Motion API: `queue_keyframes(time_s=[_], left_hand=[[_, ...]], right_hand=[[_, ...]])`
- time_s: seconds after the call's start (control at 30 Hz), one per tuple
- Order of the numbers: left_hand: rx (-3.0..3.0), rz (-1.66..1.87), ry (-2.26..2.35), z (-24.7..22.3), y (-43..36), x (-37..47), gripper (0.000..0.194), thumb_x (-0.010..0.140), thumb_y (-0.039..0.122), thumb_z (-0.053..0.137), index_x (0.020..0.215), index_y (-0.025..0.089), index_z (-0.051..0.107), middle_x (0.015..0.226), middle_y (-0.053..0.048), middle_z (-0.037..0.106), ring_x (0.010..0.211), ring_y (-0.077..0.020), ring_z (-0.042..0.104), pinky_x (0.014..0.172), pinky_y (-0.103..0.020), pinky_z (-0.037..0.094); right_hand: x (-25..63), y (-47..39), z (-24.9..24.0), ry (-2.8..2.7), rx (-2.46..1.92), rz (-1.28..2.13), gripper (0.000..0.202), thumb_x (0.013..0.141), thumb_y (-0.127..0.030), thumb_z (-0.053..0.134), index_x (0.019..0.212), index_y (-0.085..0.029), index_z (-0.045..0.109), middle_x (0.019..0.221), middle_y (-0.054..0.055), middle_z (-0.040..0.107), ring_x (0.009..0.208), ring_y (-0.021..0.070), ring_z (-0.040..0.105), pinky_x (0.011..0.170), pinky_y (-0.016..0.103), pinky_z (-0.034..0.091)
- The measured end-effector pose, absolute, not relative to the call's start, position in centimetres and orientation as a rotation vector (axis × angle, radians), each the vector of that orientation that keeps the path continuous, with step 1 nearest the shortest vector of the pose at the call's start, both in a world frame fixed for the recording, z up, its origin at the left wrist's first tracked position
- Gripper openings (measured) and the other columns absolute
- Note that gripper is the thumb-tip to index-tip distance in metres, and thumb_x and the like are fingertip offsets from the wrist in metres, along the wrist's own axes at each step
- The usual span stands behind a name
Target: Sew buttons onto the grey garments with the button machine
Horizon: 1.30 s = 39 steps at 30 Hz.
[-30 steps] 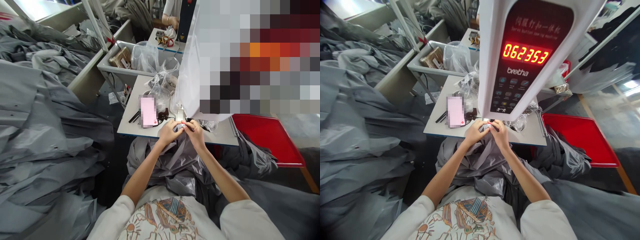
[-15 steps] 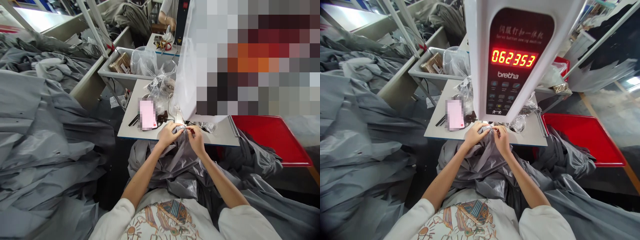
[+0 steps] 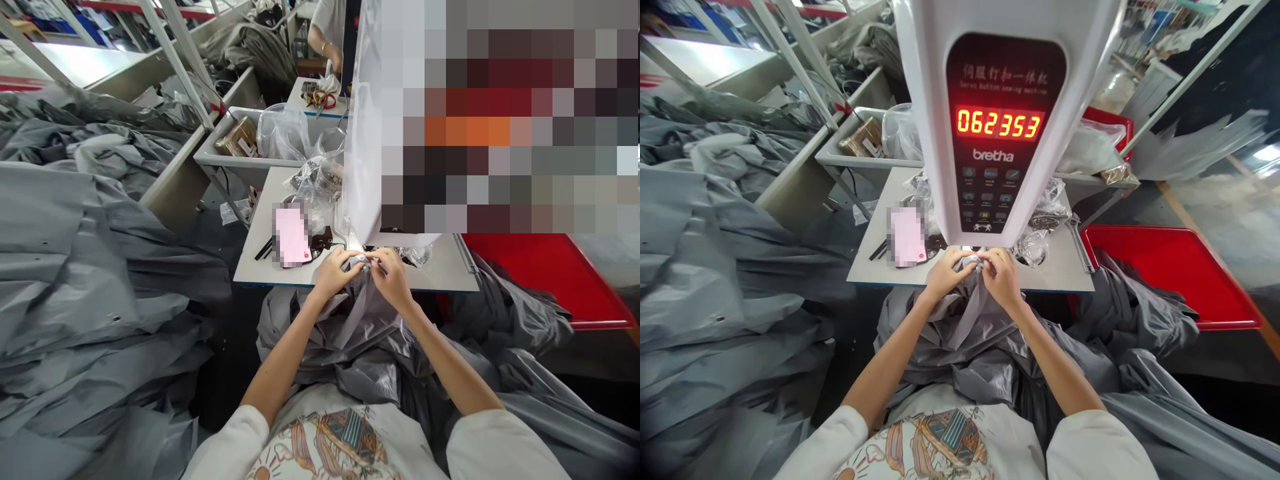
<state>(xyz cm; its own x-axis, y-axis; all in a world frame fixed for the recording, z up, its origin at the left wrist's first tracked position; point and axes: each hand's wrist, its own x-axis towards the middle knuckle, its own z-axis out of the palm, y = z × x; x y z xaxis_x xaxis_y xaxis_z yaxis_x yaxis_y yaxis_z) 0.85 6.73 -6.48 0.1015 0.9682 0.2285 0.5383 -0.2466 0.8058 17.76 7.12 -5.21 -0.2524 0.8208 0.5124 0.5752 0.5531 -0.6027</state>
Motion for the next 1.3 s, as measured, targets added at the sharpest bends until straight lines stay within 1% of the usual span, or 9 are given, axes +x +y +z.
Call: queue_keyframes(time_s=[0.27,0.43,0.6,0.73,0.83,0.93,1.03,1.17,1.3], left_hand=[[1.862,1.060,1.461,-6.8,6.8,0.9,0.024,0.085,0.029,0.063,0.108,0.025,0.066,0.096,-0.001,0.059,0.090,-0.0148,0.059,0.084,-0.025,0.046],[1.860,1.052,1.464,-6.8,6.8,0.8,0.025,0.085,0.029,0.063,0.109,0.025,0.066,0.096,-0.001,0.059,0.090,-0.0146,0.059,0.085,-0.025,0.046],[1.860,1.052,1.456,-7.0,6.8,0.8,0.025,0.085,0.028,0.063,0.109,0.024,0.066,0.097,-0.001,0.059,0.092,-0.0149,0.058,0.086,-0.025,0.045],[1.865,1.072,1.448,-6.8,6.8,0.8,0.024,0.085,0.028,0.063,0.109,0.025,0.066,0.097,-0.001,0.059,0.092,-0.0149,0.058,0.085,-0.025,0.045],[1.857,1.041,1.480,-6.5,6.7,0.9,0.023,0.086,0.032,0.062,0.108,0.026,0.066,0.095,-0.001,0.058,0.090,-0.0145,0.059,0.082,-0.025,0.045],[1.858,1.011,1.501,-6.4,6.6,0.9,0.023,0.086,0.034,0.062,0.107,0.027,0.066,0.096,0.000,0.059,0.090,-0.0147,0.059,0.084,-0.025,0.045],[1.860,1.013,1.506,-6.4,6.6,0.9,0.024,0.086,0.035,0.062,0.108,0.027,0.066,0.097,-0.001,0.059,0.093,-0.0157,0.059,0.085,-0.026,0.044],[1.863,1.011,1.500,-6.5,6.6,0.9,0.024,0.087,0.033,0.061,0.109,0.027,0.065,0.098,-0.002,0.059,0.094,-0.0161,0.059,0.085,-0.026,0.045],[1.858,1.009,1.497,-6.5,6.6,0.9,0.023,0.087,0.034,0.061,0.108,0.028,0.065,0.098,-0.001,0.059,0.094,-0.0160,0.059,0.085,-0.026,0.045]], right_hand=[[17.3,8.2,-4.5,-1.952,-1.156,0.429,0.012,0.087,-0.025,0.055,0.084,-0.019,0.065,0.083,0.005,0.065,0.081,0.0194,0.057,0.078,0.032,0.045],[17.6,8.8,-4.3,-1.950,-1.222,0.588,0.010,0.082,-0.026,0.058,0.083,-0.019,0.064,0.081,0.004,0.064,0.078,0.0185,0.056,0.078,0.031,0.044],[17.6,9.3,-4.1,-1.940,-1.288,0.778,0.013,0.079,-0.028,0.059,0.083,-0.017,0.065,0.075,0.003,0.062,0.068,0.0161,0.053,0.067,0.028,0.044],[17.5,8.8,-3.6,-1.963,-1.301,0.675,0.013,0.079,-0.028,0.059,0.084,-0.018,0.065,0.077,0.004,0.062,0.073,0.0175,0.055,0.072,0.029,0.045],[18.7,9.1,-2.9,-1.877,-1.341,0.577,0.016,0.081,-0.032,0.057,0.078,-0.018,0.064,0.073,0.005,0.062,0.071,0.0185,0.057,0.070,0.029,0.046],[20.7,10.8,-2.1,-1.781,-1.446,0.412,0.013,0.079,-0.024,0.054,0.076,-0.018,0.064,0.076,0.006,0.064,0.074,0.0203,0.059,0.069,0.029,0.046],[22.3,13.0,-1.6,-1.953,-1.556,0.322,0.013,0.077,-0.018,0.055,0.080,-0.019,0.068,0.076,0.005,0.066,0.082,0.0234,0.061,0.075,0.031,0.047],[22.6,14.7,-1.1,-2.304,-1.697,0.288,0.017,0.076,-0.017,0.060,0.089,-0.020,0.070,0.080,0.005,0.069,0.089,0.0248,0.062,0.083,0.030,0.046],[22.7,15.1,-1.2,-2.478,-1.748,0.237,0.023,0.076,-0.015,0.062,0.097,-0.018,0.069,0.081,0.007,0.070,0.087,0.0252,0.064,0.085,0.031,0.046]])
